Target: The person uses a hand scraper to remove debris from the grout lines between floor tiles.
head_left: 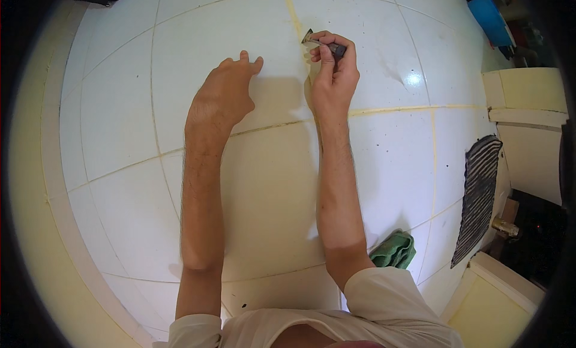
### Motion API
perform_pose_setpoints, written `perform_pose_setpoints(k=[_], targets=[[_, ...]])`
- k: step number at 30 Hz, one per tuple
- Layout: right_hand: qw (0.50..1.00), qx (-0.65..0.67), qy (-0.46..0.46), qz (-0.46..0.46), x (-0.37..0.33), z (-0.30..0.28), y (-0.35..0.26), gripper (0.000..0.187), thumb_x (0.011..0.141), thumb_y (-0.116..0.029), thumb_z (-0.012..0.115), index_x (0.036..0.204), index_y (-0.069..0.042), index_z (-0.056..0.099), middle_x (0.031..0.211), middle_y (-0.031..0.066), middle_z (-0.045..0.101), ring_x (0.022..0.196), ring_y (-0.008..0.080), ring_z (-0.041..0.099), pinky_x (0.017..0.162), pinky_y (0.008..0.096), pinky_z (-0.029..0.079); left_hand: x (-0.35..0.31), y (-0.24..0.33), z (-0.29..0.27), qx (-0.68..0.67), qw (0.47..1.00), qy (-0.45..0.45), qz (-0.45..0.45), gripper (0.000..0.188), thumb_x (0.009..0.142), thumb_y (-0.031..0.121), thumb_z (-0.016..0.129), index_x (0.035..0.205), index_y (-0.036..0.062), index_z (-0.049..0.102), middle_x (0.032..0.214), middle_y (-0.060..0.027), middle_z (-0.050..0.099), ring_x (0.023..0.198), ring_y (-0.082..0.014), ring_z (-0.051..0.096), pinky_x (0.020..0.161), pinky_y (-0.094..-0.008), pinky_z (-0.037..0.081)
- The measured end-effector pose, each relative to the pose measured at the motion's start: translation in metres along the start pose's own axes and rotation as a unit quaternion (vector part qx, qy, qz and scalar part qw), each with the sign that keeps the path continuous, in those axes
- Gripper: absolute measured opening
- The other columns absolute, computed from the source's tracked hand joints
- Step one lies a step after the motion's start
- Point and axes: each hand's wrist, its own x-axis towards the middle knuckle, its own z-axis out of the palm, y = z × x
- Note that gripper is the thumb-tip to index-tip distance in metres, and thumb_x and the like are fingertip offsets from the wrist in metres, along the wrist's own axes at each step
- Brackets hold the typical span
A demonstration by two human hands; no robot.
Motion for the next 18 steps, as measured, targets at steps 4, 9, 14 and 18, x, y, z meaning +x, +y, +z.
perform_pose_setpoints(k=[4, 9, 14, 18], targets=[[1.000, 0.013, 0.002, -0.009, 0.001, 0.001, 0.005, 0.013, 0.102, 0.004, 0.044, 0.109, 0.001, 0.055, 0.114, 0.0127, 0.072, 0.089, 0.0192, 0.069, 0.083, 0.0318, 0.055, -0.001, 0.000, 0.001, -0.004, 1.000, 0.008, 0.003, 0.089, 0.073, 0.000, 0.080, 0.152, 0.0242, 0.047, 0.159, -0.0021, 0.043, 0.140, -0.0295, 0.047, 0.116, -0.0425, 0.045], [0.999, -0.035, -0.024, -0.023, 0.001, -0.001, 0.005, 0.014, 0.102, 0.004, 0.044, 0.111, 0.001, 0.054, 0.116, 0.0164, 0.072, 0.090, 0.0217, 0.070, 0.083, 0.0325, 0.056, 0.000, 0.003, 0.001, -0.005, 1.000, 0.001, 0.002, 0.089, 0.073, -0.001, 0.080, 0.152, 0.0241, 0.047, 0.159, -0.0023, 0.043, 0.140, -0.0296, 0.047, 0.116, -0.0426, 0.045], [0.991, -0.107, -0.057, -0.059, -0.002, -0.002, 0.005, 0.017, 0.098, 0.009, 0.046, 0.107, 0.000, 0.057, 0.118, 0.0192, 0.071, 0.095, 0.0245, 0.072, 0.083, 0.0335, 0.059, 0.000, 0.001, 0.006, -0.003, 1.000, 0.013, 0.006, 0.088, 0.074, 0.000, 0.080, 0.151, 0.0242, 0.048, 0.159, -0.0023, 0.043, 0.139, -0.0297, 0.048, 0.116, -0.0426, 0.046], [0.992, -0.090, -0.018, -0.086, -0.001, -0.001, 0.007, 0.023, 0.093, 0.013, 0.048, 0.106, 0.001, 0.062, 0.117, 0.0188, 0.071, 0.098, 0.0251, 0.072, 0.082, 0.0334, 0.061, 0.000, 0.001, 0.000, -0.002, 1.000, 0.001, -0.004, 0.088, 0.074, 0.000, 0.080, 0.152, 0.0252, 0.047, 0.159, -0.0015, 0.043, 0.140, -0.0292, 0.047, 0.116, -0.0422, 0.045]])
